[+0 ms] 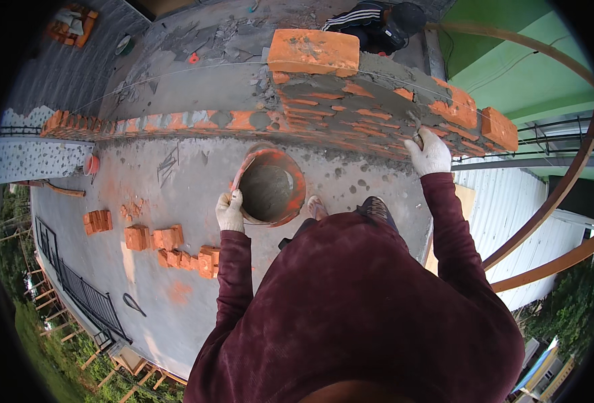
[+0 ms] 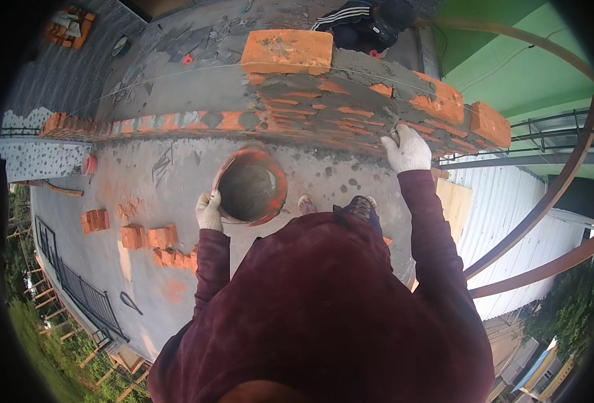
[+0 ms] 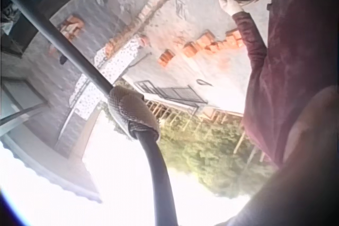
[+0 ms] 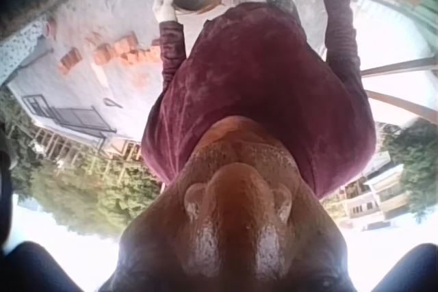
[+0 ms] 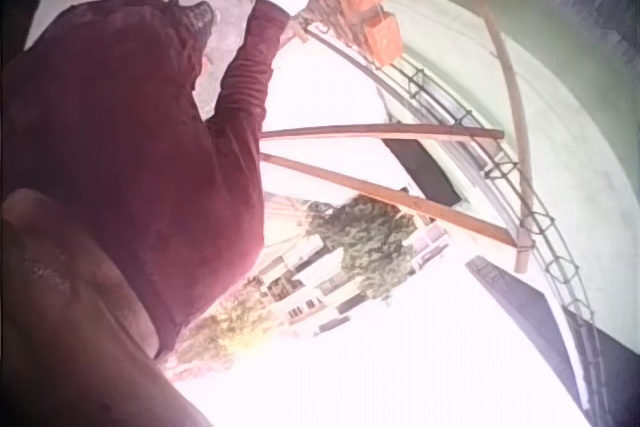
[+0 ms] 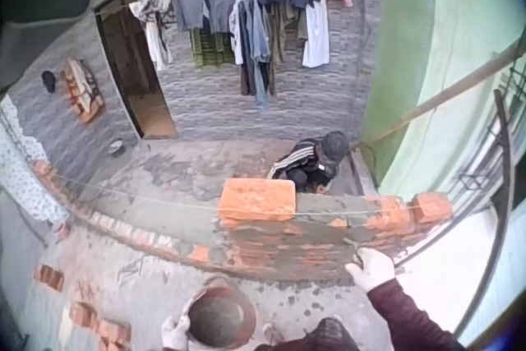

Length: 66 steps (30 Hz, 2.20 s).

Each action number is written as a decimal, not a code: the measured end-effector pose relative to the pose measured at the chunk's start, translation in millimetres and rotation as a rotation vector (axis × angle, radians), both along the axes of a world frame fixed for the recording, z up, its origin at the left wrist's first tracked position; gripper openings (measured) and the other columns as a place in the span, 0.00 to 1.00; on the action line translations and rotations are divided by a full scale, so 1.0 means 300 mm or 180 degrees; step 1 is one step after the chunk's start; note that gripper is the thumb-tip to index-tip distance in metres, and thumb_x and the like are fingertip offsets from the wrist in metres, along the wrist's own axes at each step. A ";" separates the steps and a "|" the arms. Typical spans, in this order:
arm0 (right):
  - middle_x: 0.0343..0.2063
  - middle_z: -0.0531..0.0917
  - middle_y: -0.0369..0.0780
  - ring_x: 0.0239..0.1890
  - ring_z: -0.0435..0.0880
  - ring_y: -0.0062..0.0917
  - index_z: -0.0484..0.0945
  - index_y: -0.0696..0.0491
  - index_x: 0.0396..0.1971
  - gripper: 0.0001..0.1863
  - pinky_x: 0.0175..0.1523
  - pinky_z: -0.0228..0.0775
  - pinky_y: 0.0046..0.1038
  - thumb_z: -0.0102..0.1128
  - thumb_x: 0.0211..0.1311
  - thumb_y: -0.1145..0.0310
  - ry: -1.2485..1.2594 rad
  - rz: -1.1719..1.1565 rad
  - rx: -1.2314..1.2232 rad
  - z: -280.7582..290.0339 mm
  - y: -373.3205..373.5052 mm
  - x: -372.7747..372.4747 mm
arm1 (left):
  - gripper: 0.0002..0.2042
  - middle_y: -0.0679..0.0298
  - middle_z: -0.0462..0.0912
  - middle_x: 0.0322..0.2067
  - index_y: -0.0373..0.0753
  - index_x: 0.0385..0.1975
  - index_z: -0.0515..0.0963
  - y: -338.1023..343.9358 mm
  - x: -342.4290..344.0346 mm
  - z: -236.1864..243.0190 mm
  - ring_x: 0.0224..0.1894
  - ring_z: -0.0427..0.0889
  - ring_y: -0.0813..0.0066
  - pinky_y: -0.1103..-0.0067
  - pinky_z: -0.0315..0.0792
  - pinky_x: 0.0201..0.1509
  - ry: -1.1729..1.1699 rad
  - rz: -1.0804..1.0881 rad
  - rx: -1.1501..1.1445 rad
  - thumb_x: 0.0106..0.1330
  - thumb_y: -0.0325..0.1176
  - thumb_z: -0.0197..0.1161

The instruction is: The person scoops mortar from a bucket with a trowel, spreads it on a brick wall, and places bricks to extend the wall. They repeat this process, adding mortar and bricks in sequence.

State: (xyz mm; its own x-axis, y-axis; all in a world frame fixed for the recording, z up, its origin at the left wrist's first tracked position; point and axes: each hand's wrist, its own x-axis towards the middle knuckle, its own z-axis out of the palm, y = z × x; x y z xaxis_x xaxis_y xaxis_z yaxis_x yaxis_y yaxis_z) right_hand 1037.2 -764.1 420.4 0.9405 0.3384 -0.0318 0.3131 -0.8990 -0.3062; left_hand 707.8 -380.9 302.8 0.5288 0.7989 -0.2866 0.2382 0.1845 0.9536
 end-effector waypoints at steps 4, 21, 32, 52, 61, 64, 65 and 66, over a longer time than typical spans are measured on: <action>0.38 0.82 0.44 0.40 0.86 0.42 0.78 0.51 0.41 0.20 0.42 0.78 0.42 0.69 0.61 0.51 -0.0304 0.0638 0.0319 -0.116 0.104 -0.156 | 0.12 0.77 0.71 0.22 0.44 0.26 0.75 0.000 0.017 -0.056 0.22 0.64 0.88 0.84 0.60 0.24 -0.0041 -0.0090 0.0066 0.72 0.38 0.67; 0.31 0.84 0.46 0.38 0.85 0.42 0.83 0.55 0.38 0.20 0.44 0.75 0.40 0.69 0.57 0.52 0.0193 -0.0112 0.0628 -0.163 -0.027 0.072 | 0.13 0.78 0.69 0.22 0.43 0.24 0.73 -0.030 -0.045 -0.005 0.24 0.62 0.88 0.84 0.61 0.28 0.0212 -0.0049 0.0018 0.71 0.33 0.68; 0.38 0.85 0.44 0.44 0.85 0.42 0.81 0.50 0.39 0.18 0.48 0.77 0.44 0.65 0.64 0.49 0.0019 -0.0061 0.0248 -0.279 0.247 0.005 | 0.12 0.78 0.71 0.22 0.43 0.25 0.74 -0.008 -0.050 -0.006 0.23 0.64 0.89 0.84 0.60 0.27 0.0245 -0.0160 -0.0022 0.71 0.35 0.68; 0.40 0.83 0.52 0.35 0.88 0.44 0.73 0.60 0.48 0.14 0.32 0.81 0.41 0.55 0.64 0.71 -0.0007 0.2186 -0.0253 -0.266 0.259 -0.271 | 0.14 0.79 0.69 0.23 0.43 0.23 0.71 -0.164 0.395 0.337 0.27 0.65 0.89 0.85 0.63 0.30 0.0515 -0.1940 0.0343 0.60 0.27 0.74; 0.38 0.84 0.54 0.41 0.87 0.50 0.74 0.59 0.44 0.13 0.42 0.80 0.45 0.60 0.59 0.74 0.0624 0.2547 -0.0471 -0.007 -0.026 -0.169 | 0.15 0.77 0.69 0.22 0.42 0.23 0.71 -0.327 0.508 0.440 0.26 0.66 0.87 0.82 0.63 0.30 0.0416 -0.1962 0.0397 0.58 0.33 0.75; 0.37 0.86 0.55 0.42 0.88 0.49 0.80 0.61 0.40 0.17 0.45 0.81 0.43 0.71 0.48 0.74 0.0647 0.2358 -0.0546 0.027 -0.087 -0.047 | 0.13 0.77 0.69 0.22 0.42 0.24 0.73 -0.372 0.531 0.471 0.25 0.67 0.87 0.82 0.64 0.30 0.0620 -0.2061 0.0671 0.58 0.33 0.75; 0.36 0.86 0.55 0.43 0.88 0.49 0.81 0.62 0.39 0.16 0.45 0.81 0.43 0.71 0.49 0.74 0.0782 0.2356 -0.0698 -0.005 -0.102 -0.026 | 0.13 0.77 0.70 0.22 0.41 0.25 0.74 -0.394 0.547 0.485 0.25 0.67 0.87 0.82 0.64 0.30 0.0585 -0.2092 0.0678 0.58 0.33 0.75; 0.37 0.86 0.55 0.44 0.88 0.49 0.81 0.61 0.39 0.16 0.45 0.81 0.43 0.70 0.49 0.73 0.0969 0.2349 -0.0737 -0.041 -0.124 -0.013 | 0.13 0.77 0.70 0.22 0.41 0.25 0.74 -0.423 0.583 0.498 0.25 0.67 0.87 0.82 0.65 0.30 0.0534 -0.2146 0.0692 0.58 0.33 0.75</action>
State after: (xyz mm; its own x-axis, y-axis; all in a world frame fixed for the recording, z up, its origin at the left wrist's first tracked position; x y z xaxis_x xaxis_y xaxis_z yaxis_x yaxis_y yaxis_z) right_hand 1033.5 -801.2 408.1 0.4185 0.8185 -0.3935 0.7803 -0.5458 -0.3053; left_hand 882.6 -507.8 452.2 0.8891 0.3629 -0.2788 0.3793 -0.2435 0.8926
